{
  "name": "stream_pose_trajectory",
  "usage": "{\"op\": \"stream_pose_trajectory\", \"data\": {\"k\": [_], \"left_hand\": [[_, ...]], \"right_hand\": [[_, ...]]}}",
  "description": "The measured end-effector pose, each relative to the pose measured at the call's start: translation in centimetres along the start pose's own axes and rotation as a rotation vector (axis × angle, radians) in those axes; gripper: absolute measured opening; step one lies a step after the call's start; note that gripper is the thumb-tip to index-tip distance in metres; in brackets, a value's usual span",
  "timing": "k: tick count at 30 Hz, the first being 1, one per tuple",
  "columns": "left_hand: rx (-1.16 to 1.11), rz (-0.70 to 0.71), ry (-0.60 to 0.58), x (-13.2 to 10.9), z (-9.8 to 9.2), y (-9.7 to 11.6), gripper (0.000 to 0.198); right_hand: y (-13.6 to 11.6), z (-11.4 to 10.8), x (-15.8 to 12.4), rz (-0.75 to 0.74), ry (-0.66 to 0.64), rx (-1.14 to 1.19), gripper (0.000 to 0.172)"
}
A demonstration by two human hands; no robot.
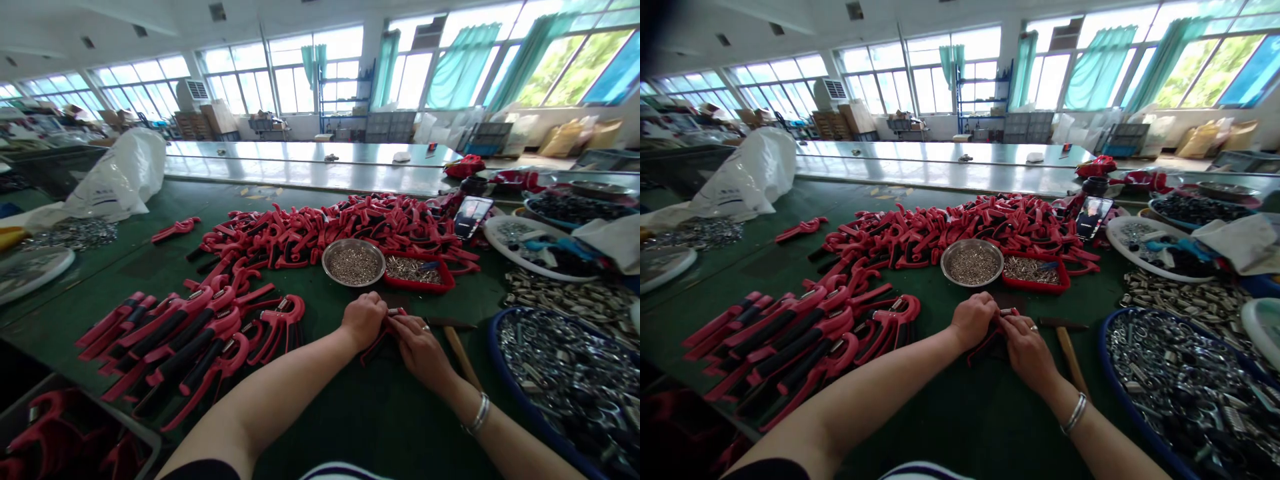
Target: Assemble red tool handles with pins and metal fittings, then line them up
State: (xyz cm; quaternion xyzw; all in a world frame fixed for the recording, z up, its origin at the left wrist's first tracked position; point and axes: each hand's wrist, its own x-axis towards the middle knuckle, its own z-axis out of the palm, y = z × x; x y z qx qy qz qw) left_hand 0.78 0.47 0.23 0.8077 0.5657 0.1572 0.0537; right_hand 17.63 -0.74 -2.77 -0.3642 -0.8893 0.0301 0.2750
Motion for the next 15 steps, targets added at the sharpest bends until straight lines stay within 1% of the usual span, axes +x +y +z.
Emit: {"op": "stream_pose_trajectory", "data": {"k": [3, 8, 12, 15], "left_hand": [[0.067, 0.021, 0.009, -0.64, 0.09, 0.47, 0.019], [0.160, 0.090, -0.033, -0.79, 0.18, 0.84, 0.020], [0.181, 0.084, -0.041, -0.42, 0.13, 1.07, 0.021], [0.169, 0.107, -0.068, -0.35, -0.05, 1.00, 0.023]], "right_hand": [[-0.07, -0.25, -0.08, 0.004, -0.026, 0.002, 0.039], [-0.20, -0.50, -0.07, 0.010, -0.036, -0.009, 0.040], [-0.30, -0.64, -0.18, 0.017, -0.063, -0.017, 0.043], [-0.41, -0.67, -0.35, 0.024, -0.072, -0.015, 0.044]]}}
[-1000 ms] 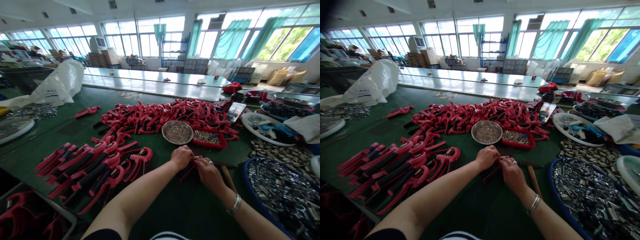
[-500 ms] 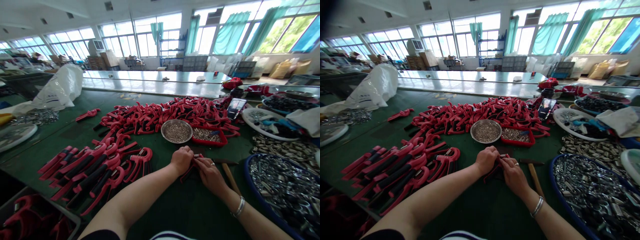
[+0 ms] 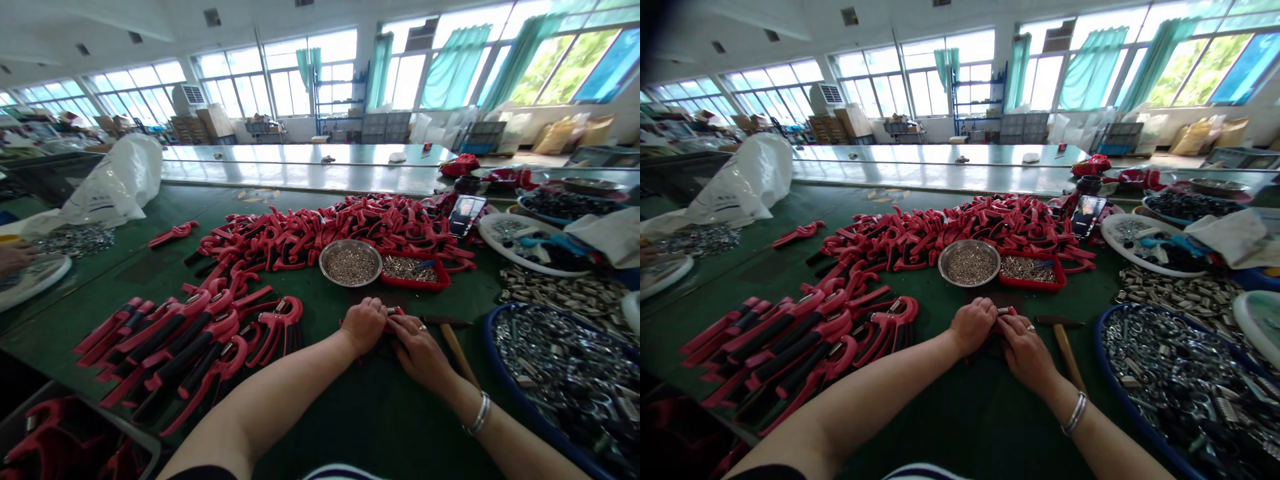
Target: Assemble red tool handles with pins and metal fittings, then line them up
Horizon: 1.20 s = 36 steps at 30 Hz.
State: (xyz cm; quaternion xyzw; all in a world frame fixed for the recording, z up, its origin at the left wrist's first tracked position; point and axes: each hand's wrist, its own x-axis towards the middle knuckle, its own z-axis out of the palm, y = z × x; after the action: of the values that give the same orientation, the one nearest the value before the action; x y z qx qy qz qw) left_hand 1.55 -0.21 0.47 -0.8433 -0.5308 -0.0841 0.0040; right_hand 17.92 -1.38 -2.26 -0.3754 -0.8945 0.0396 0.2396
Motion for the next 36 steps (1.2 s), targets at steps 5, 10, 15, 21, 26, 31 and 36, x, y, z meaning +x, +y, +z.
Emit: {"op": "stream_pose_trajectory", "data": {"k": [5, 10, 15, 21, 26, 31, 36], "left_hand": [[-0.112, 0.017, 0.025, -0.6, 0.0, -0.9, 0.024], [-0.256, 0.046, 0.063, -1.2, 0.2, -2.2, 0.027], [-0.292, 0.151, 0.128, -1.8, 0.0, -2.7, 0.032], [-0.174, 0.275, 0.016, -2.0, -0.7, -2.1, 0.032], [-0.155, 0.125, 0.004, -3.1, -2.0, -1.1, 0.050], [-0.168, 0.043, -0.038, -3.7, -2.0, -0.3, 0.059], [-0.196, 0.067, -0.050, -3.4, -1.3, -0.5, 0.057]], "right_hand": [[-0.2, -0.2, 0.2, -0.005, 0.004, 0.009, 0.042], [0.3, -2.0, -1.4, 0.060, 0.050, -0.129, 0.037], [1.8, -3.6, -8.2, 0.404, 0.006, -0.361, 0.044], [2.0, -4.8, -13.2, 0.766, -0.034, 0.177, 0.050], [-0.2, -6.9, -11.5, 0.729, -0.020, 0.454, 0.060], [-0.5, -7.6, -8.3, 0.330, 0.062, 0.048, 0.053], [-0.9, -9.1, -6.6, 0.171, 0.132, -0.080, 0.055]]}}
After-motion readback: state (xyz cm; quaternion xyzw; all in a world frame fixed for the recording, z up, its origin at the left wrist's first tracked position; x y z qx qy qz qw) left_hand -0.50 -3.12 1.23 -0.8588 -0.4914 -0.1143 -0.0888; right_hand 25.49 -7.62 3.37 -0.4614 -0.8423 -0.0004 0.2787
